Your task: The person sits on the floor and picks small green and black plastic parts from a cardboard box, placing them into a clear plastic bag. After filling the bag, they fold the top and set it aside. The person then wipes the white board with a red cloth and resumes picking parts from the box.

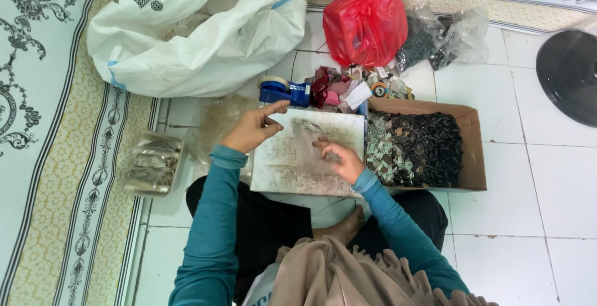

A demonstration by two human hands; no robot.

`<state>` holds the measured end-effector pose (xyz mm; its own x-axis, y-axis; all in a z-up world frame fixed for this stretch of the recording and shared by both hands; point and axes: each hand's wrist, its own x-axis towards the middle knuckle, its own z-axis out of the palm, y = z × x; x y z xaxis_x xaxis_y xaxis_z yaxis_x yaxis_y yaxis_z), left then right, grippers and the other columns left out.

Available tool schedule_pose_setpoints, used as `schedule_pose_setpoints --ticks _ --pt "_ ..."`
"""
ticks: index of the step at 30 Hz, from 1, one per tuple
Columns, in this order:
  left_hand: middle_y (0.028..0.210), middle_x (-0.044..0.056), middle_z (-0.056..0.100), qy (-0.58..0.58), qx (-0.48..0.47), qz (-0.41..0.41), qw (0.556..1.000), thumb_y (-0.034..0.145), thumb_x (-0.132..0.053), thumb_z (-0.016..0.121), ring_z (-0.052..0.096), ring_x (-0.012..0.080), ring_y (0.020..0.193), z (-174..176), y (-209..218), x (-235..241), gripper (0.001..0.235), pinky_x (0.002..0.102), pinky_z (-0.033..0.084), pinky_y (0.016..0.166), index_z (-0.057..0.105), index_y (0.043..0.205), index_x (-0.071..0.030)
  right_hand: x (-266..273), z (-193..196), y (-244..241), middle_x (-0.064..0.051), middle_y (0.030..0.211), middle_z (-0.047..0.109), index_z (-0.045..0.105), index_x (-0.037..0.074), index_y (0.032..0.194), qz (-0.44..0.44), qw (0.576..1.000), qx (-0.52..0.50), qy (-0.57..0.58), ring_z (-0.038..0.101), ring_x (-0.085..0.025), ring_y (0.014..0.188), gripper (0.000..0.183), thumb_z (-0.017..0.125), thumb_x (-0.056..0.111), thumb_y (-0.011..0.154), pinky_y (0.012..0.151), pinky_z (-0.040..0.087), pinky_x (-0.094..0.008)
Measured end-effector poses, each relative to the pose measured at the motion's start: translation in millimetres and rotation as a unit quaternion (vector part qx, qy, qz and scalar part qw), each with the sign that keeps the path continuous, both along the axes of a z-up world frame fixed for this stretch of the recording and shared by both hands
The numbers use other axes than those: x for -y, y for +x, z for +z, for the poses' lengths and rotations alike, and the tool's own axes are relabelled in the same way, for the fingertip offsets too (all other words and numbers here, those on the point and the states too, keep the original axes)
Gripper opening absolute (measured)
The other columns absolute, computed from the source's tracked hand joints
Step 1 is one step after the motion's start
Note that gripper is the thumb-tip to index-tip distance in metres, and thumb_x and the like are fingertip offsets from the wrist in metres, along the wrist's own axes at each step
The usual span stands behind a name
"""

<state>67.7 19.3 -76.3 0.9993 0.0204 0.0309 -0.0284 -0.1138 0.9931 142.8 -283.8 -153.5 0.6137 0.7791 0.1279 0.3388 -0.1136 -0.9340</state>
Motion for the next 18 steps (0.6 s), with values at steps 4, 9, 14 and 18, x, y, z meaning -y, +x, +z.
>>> schedule_pose_setpoints --ticks 4,9,14,18 --pt "0.15 0.011 0.056 0.275 -0.158 -0.012 0.948 0.09 0.004 0.052 0.062 0.0315 0.126 -110.9 -17.5 31.6 0.071 0.043 0.056 0.1 0.05 0.154 -0.024 30.6 -54.5 -33.3 -0.021 0.143 0.063 0.063 0.006 0.099 0.002 0.998 -0.036 -0.046 0.047 -0.046 0.139 0.012 0.072 0.002 0.093 0.113 0.038 -0.059" --pt "0.172 0.015 0.008 0.463 -0.13 -0.146 0.864 0.088 -0.013 0.069 0.005 0.0482 0.155 -132.3 -51.1 81.6 0.091 0.062 0.015 0.124 0.02 0.165 -0.021 33.3 -33.9 -45.5 -0.023 0.143 0.061 0.06 0.008 0.099 0.021 0.998 0.011 -0.059 0.042 -0.049 0.141 0.012 0.072 0.01 0.097 0.112 0.035 -0.068" --pt "0.166 0.01 0.026 0.455 -0.04 -0.162 0.875 0.09 -0.019 0.068 0.021 0.0366 0.153 -149.2 -51.6 109.3 0.086 0.059 0.004 0.126 0.022 0.163 -0.024 32.8 -37.9 -41.1 -0.02 0.148 0.057 0.058 0.009 0.099 0.022 0.998 -0.023 -0.049 0.036 -0.048 0.146 0.015 0.072 0.015 0.098 0.115 0.03 -0.069" --pt "0.157 0.012 0.047 0.386 -0.001 -0.135 0.912 0.089 -0.012 0.069 0.039 0.0324 0.149 -192.3 -52.6 116.5 0.07 0.053 0.019 0.127 0.044 0.154 -0.017 32.5 -60.7 -37.8 -0.021 0.146 0.059 0.06 0.009 0.099 0.012 0.999 -0.011 -0.05 0.042 -0.047 0.143 0.018 0.076 0.016 0.095 0.113 0.034 -0.069"
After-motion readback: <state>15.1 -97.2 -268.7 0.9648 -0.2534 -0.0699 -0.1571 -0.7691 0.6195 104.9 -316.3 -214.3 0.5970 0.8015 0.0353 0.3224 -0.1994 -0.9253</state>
